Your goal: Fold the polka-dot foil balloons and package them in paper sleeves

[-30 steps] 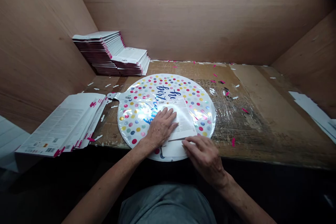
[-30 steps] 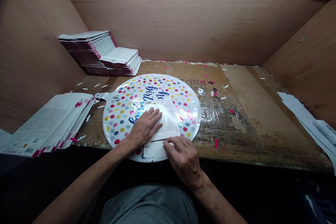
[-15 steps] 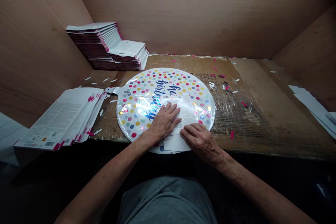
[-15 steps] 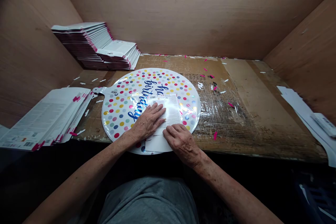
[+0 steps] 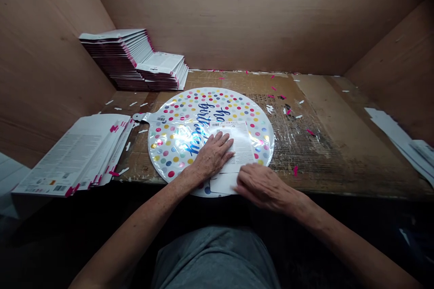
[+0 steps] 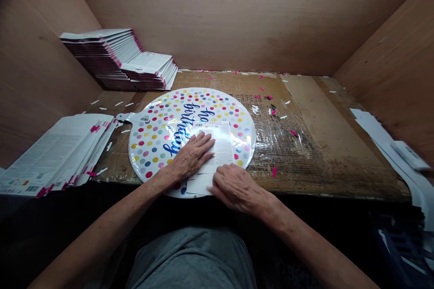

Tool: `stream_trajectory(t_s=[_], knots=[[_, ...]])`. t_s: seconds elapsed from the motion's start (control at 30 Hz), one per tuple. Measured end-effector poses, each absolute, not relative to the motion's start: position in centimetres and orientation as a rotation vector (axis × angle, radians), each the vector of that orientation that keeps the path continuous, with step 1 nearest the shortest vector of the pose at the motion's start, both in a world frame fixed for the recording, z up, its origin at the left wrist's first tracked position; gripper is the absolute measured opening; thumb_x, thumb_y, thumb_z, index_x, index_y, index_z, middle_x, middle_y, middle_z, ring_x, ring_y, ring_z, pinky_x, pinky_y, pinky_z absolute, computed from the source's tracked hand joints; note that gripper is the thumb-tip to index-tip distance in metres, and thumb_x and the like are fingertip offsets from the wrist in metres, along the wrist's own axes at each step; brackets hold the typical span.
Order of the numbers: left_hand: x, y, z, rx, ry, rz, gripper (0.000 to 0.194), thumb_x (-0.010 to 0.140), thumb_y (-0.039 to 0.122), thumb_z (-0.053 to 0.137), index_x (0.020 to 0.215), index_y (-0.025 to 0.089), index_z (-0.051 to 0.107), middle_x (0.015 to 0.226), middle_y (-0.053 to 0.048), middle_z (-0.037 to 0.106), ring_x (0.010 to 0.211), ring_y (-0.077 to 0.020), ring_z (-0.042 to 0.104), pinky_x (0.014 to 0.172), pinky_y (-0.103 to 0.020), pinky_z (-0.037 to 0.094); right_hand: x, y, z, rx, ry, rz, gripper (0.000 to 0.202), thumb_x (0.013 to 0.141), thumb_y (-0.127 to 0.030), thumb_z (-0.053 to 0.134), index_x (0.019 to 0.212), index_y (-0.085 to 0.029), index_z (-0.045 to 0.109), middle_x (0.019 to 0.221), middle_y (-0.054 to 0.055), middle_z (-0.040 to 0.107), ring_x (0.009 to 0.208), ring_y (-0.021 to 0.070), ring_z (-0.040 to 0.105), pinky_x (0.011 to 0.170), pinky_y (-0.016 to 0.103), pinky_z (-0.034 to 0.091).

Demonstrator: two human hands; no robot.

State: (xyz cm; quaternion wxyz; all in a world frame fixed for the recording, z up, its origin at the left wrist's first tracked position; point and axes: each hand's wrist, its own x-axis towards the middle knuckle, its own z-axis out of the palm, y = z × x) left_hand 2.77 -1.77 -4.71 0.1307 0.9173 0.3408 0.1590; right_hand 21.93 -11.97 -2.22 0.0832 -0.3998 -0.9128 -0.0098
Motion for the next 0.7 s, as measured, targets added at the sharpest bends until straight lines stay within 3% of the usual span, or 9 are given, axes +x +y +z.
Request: stream_trajectory(t_s=[0.1, 0.2, 0.27, 0.37, 0.5, 0.53, 0.6, 0.7], knots=[[3.2, -1.2, -4.5, 2.678, 0.927, 0.478, 0.031, 0.099, 0.032, 0.045, 0.125, 0.019, 0.055, 0.138, -0.014, 0.054, 0.137, -0.0305, 0.041, 0.112, -0.053, 0.033, 23.8, -14.3, -2.4, -1.200, -2.517, 0.011, 0.034, 0.095, -0.047, 0.056, 0.076, -0.019, 0.062, 0.080, 0.006, 0.066, 0.073, 0.0175, 0.060, 0.067, 0.032, 0.046], [3.2, -1.3, -4.5, 2.631, 0.940, 0.609, 0.027, 0.096, 0.031, 0.052, 0.117, 0.016, 0.059, 0.135, -0.016, 0.055, 0.136, -0.0311, 0.043, 0.112, -0.052, 0.036, 24.1, -15.3, -3.6, -1.199, -2.367, -0.199, 0.035, 0.093, -0.046, 0.061, 0.108, -0.016, 0.068, 0.119, 0.016, 0.068, 0.110, 0.0267, 0.062, 0.090, 0.042, 0.052], [2.5, -2.3, -4.4, 2.547, 0.981, 0.766, 0.020, 0.096, 0.029, 0.053, 0.107, 0.016, 0.063, 0.131, -0.017, 0.058, 0.136, -0.0294, 0.046, 0.111, -0.049, 0.040, 23.7, -15.2, -4.6, -1.123, -2.402, -0.273, 0.033, 0.096, -0.035, 0.059, 0.123, -0.016, 0.064, 0.129, 0.014, 0.065, 0.122, 0.0264, 0.058, 0.099, 0.043, 0.050], [0.6, -5.0, -4.0, 2.474, 0.875, 0.840, 0.018, 0.092, 0.036, 0.060, 0.090, 0.020, 0.067, 0.118, -0.012, 0.066, 0.129, -0.0276, 0.053, 0.108, -0.045, 0.045, 23.2, -15.0, -5.4, -1.076, -2.410, -0.331, 0.025, 0.097, -0.023, 0.057, 0.119, -0.017, 0.066, 0.123, 0.010, 0.070, 0.119, 0.0242, 0.061, 0.098, 0.040, 0.050], [-1.6, -7.9, -3.9, 2.454, 0.769, 0.711, 0.049, 0.068, 0.057, 0.080, 0.098, 0.020, 0.071, 0.128, -0.016, 0.063, 0.134, -0.0354, 0.048, 0.110, -0.051, 0.042, 23.0, -14.7, -5.3, -1.088, -2.320, -0.232, 0.020, 0.098, -0.022, 0.055, 0.111, -0.017, 0.069, 0.115, 0.010, 0.073, 0.111, 0.0229, 0.065, 0.093, 0.039, 0.050], [-1.7, -8.1, -3.9, 2.439, 0.793, 0.699, 0.049, 0.070, 0.056, 0.079, 0.101, 0.020, 0.071, 0.133, -0.016, 0.060, 0.136, -0.0350, 0.046, 0.111, -0.050, 0.042, 23.0, -14.6, -5.1, -1.121, -2.274, -0.161, 0.019, 0.098, -0.021, 0.053, 0.106, -0.018, 0.070, 0.110, 0.009, 0.074, 0.105, 0.0213, 0.066, 0.091, 0.037, 0.050], [-1.3, -8.2, -3.9, 2.412, 0.872, 0.687, 0.028, 0.083, 0.044, 0.071, 0.098, 0.021, 0.073, 0.136, -0.014, 0.059, 0.138, -0.0314, 0.045, 0.112, -0.049, 0.040, 22.8, -14.0, -4.7, -1.239, -2.153, -0.004, 0.021, 0.099, -0.023, 0.050, 0.093, -0.019, 0.070, 0.096, 0.007, 0.075, 0.092, 0.0189, 0.067, 0.085, 0.034, 0.050], [0.2, -7.6, -3.8, 2.350, 1.116, 0.679, 0.019, 0.088, 0.032, 0.065, 0.076, 0.020, 0.073, 0.125, -0.011, 0.065, 0.129, -0.0292, 0.053, 0.110, -0.047, 0.042, 22.3, -12.9, -4.4, -1.488, -1.949, 0.211, 0.022, 0.097, -0.032, 0.056, 0.082, -0.019, 0.067, 0.079, 0.004, 0.071, 0.075, 0.0170, 0.065, 0.071, 0.030, 0.051]])
